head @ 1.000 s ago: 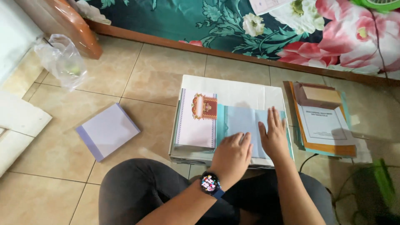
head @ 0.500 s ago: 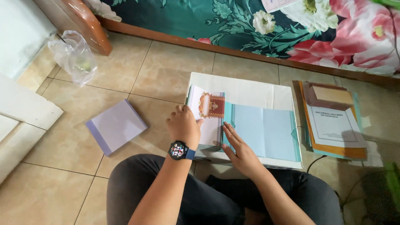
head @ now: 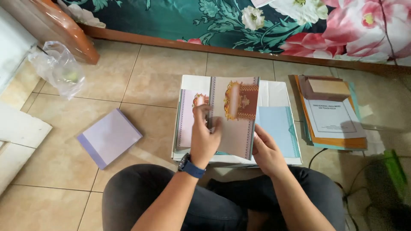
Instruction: A person sits on the floor and flips through the pages of several printed booklets, inspecting the folds and layout.
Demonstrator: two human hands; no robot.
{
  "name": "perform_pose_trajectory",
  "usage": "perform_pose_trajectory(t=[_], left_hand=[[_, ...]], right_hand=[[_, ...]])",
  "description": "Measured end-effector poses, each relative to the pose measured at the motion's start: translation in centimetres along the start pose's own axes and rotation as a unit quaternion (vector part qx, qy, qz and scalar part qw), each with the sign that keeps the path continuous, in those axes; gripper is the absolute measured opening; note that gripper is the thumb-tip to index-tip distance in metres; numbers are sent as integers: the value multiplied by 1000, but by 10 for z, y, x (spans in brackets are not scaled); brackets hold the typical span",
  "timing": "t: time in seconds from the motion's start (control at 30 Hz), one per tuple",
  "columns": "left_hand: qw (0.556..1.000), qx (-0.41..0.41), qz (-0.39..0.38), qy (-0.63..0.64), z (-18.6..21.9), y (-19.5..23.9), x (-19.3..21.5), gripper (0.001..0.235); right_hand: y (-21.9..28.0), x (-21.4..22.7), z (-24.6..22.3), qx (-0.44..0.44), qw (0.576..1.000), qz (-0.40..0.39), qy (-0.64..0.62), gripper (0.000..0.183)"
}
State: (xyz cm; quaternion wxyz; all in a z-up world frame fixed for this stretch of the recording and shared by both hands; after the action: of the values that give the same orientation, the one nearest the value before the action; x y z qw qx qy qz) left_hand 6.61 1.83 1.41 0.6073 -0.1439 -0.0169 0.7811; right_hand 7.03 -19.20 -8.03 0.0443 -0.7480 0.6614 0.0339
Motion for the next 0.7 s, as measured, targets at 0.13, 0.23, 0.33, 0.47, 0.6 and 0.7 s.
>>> perform_pose_trajectory(t=[0.13, 0.23, 0.33, 0.47, 0.6, 0.7], left_hand=[[977, -159, -23, -144, 8, 20, -29, 29], [990, -73, -109, -46, 7, 27, -42, 37], [983, -25, -177, 34, 15, 29, -51, 49], [993, -10, -116, 20, -5, 25, -37, 36], [983, 61, -123, 120, -38, 13, -27, 48], [944, 156, -112, 268, -56, 17, -32, 41]], right_hand=[[10, -19, -56, 29, 996, 15, 88, 46], [14, -15, -69, 47, 974, 31, 218, 45], [19, -13, -80, 72, 948, 57, 304, 43], [23, 22, -73, 31, 909, 126, 396, 19], [23, 61, -99, 27, 936, 109, 335, 12], [19, 77, -101, -8, 965, 45, 258, 27]])
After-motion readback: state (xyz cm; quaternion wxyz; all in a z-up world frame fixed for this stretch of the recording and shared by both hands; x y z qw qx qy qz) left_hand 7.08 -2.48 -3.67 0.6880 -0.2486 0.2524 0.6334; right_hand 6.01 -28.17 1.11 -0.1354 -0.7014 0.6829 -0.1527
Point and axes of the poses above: each hand's wrist, its own y-axis away from the middle knuckle, its own x-axis out of the back of the hand, z = x × y, the point moved 7 cm from there along -y, towards the middle knuckle, and after that the axes turned 15 degrees about y, right-handed, at the moved point
